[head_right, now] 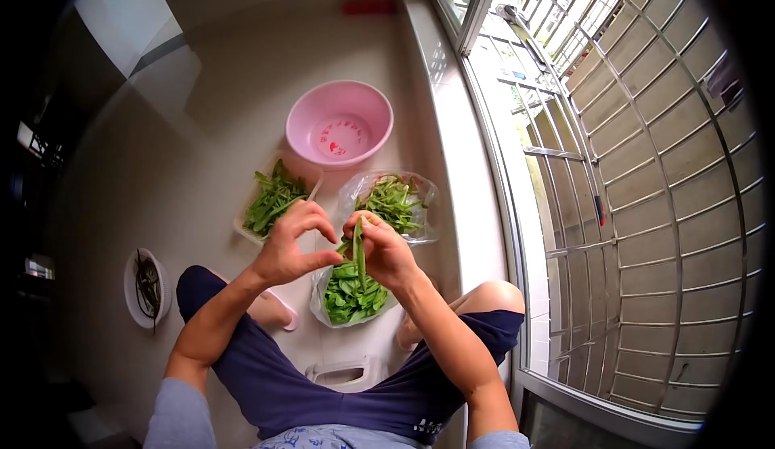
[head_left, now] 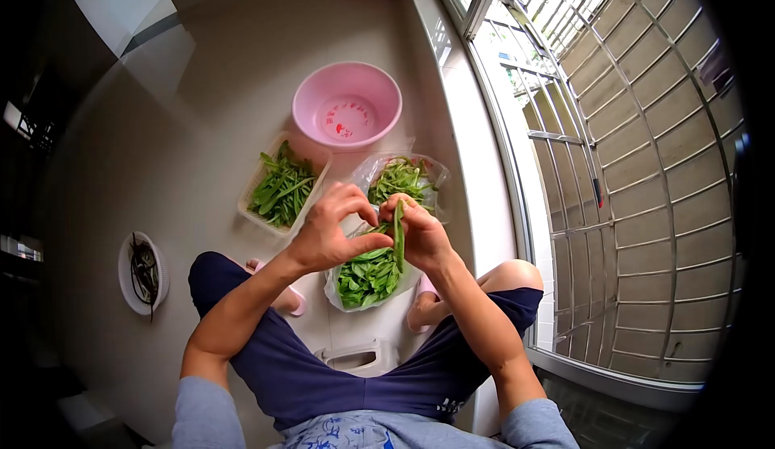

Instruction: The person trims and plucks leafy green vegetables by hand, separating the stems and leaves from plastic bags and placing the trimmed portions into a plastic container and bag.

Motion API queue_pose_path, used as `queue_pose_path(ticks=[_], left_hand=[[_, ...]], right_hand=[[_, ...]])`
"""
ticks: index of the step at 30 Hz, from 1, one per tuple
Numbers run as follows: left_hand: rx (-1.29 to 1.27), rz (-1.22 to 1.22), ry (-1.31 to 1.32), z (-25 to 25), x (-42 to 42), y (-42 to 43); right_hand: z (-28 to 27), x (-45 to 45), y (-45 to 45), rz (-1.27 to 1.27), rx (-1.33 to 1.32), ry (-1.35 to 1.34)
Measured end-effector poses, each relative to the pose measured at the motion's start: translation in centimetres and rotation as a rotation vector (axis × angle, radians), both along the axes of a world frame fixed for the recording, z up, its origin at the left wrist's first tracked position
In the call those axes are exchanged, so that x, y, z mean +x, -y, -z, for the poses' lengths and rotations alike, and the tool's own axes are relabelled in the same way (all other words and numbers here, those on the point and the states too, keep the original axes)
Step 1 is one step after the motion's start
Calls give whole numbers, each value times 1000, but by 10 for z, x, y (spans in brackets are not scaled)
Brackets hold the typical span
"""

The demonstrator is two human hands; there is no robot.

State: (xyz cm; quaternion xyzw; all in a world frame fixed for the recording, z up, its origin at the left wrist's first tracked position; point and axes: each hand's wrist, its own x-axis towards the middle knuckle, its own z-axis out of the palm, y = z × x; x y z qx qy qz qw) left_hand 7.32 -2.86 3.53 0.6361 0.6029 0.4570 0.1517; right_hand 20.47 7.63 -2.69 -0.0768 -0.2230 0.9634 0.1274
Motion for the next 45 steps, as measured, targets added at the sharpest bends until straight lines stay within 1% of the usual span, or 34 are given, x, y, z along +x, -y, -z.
queue_pose_path(ticks=[1, 2, 3, 4, 5, 7, 8, 9, 11, 12, 16, 18, 20, 22, 23, 25, 27, 29, 30, 32, 33, 35, 36, 37, 39, 40, 41, 42, 43, 45], left_hand=[[-16, 1, 34, 8, 4, -2], [-20, -4, 37, 16, 6, -3], [-143, -18, 116, 23, 7, -5], [-265, -29, 194, 28, 8, -6], [-268, -29, 194, 31, 8, -6], [-504, -5, 752, 36, 7, -7], [-547, 22, 840, 38, 6, -9], [-553, 22, 838, 40, 6, -11], [-638, 100, 1073, 46, 5, -12], [-662, 106, 1078, 45, 6, -13], [-732, 117, 1135, 47, 10, -17], [-763, 110, 1013, 52, 13, -21], [-742, 133, 990, 58, 18, -25], [-682, 144, 966, 66, 24, -32], [-685, 142, 960, 69, 26, -35], [-708, 28, 997, 74, 27, -47], [-723, -59, 1001, 102, 16, -67], [-692, -140, 1057, 128, 6, -92], [-689, -143, 1053, 139, -3, -101], [-852, -326, 891, 152, -15, -115], [-846, -332, 895, 145, -16, -114], [-830, -383, 582, 117, -22, -100], [-802, -282, 555, 106, -31, -90], [-772, -271, 495, 89, -36, -80], [-607, -279, 487, 64, -50, -56], [-597, -303, 496, 53, -55, -44], [-452, -317, 561, 42, -61, -32], [-304, -330, 617, 32, -68, -20], [-289, -356, 621, 26, -77, -10], [-185, -426, 796, 17, -91, 4]], right_hand=[[-1, 0, 1, -5, -3, 4], [-3, 0, 2, 40, 79, 70], [-4, -1, 3, 86, 162, 134], [0, -2, 4, 147, 182, 174], [0, -1, 2, 148, 179, 174], [-4, 3, 0, 122, 228, 253], [-8, 3, 2, 160, 239, 300], [-11, 6, 2, 162, 233, 300], [-16, 12, -2, 129, 267, 354], [-20, 14, -2, 131, 277, 401], [-10, 24, -5, 189, 292, 414], [-7, 29, -7, 198, 303, 427], [-2, 32, -9, 205, 315, 437], [4, 32, -10, 231, 402, 490], [4, 35, -12, 234, 398, 485], [0, 45, -24, 343, 664, 625], [1, 54, -37, 501, 614, 573], [-15, 61, -45, 532, 556, 536], [-21, 62, -47, 566, 547, 560], [-20, 68, -52, 550, 571, 553], [-20, 68, -53, 536, 589, 550], [-19, 64, -53, 546, 595, 555], [-14, 62, -54, 537, 611, 566], [-9, 59, -55, 525, 629, 577], [0, 49, -53, 494, 664, 572], [7, 42, -49, 469, 701, 587], [14, 35, -44, 443, 738, 599], [21, 29, -37, 343, 762, 635], [28, 21, -28, 248, 852, 680], [53, 0, -9, 119, 776, 698]])
